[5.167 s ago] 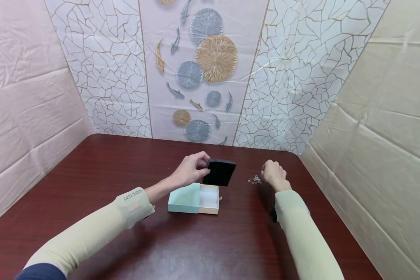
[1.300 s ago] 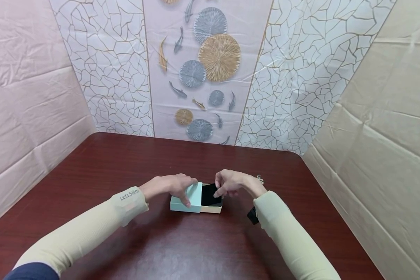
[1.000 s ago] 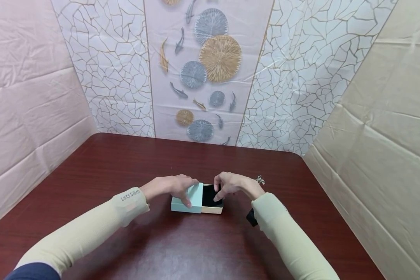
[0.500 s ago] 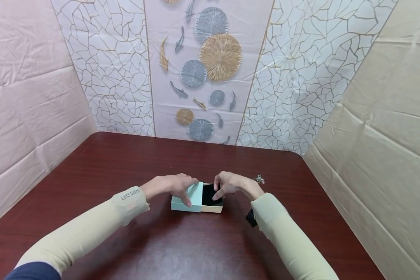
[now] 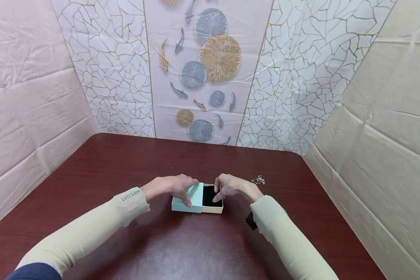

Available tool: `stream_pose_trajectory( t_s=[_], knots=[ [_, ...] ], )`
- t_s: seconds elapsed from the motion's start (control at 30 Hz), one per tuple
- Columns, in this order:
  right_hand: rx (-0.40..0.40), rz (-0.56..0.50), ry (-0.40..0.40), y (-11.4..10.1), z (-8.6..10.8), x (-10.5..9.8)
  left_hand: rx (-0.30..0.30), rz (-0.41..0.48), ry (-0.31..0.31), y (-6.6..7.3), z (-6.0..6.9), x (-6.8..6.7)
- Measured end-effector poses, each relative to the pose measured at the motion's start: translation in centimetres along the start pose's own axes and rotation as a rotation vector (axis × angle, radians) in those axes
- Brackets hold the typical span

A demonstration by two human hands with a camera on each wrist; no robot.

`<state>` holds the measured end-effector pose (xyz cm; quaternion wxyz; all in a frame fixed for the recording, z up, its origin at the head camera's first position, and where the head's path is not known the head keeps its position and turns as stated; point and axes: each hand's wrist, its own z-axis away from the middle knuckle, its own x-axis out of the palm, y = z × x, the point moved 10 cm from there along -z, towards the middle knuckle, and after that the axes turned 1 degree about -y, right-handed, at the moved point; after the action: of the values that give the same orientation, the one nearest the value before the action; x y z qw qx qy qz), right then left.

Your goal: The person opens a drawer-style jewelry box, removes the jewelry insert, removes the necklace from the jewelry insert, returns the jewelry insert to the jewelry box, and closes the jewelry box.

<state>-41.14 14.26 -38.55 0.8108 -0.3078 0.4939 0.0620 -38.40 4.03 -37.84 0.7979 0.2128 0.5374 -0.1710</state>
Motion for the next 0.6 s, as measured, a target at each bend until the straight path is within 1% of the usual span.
stream_pose_trajectory(
  t_s=[0.17,0.27,0.4,0.5,0.6],
  knots=[
    [-0.017,0.044,-0.002,0.0,-0.1,0.2,0.001,0.001,0.007,0.0,0.0,0.0],
    [-0.047,0.054,-0.004,-0.3,-0.1,0.3,0.005,0.0,0.009,0.1,-0.1,0.0],
    [-0.082,-0.001,-0.018,-1.1,-0.2,0.6,0.007,-0.001,0.003,0.1,-0.1,0.0],
    [-0.086,-0.004,-0.018,-1.6,-0.4,0.9,0.01,0.003,0.004,0.2,0.0,0.0],
    [-0.093,0.073,-0.005,-2.0,-0.7,1.1,0.019,0.013,0.01,0.1,0.1,-0.1]
  ],
)
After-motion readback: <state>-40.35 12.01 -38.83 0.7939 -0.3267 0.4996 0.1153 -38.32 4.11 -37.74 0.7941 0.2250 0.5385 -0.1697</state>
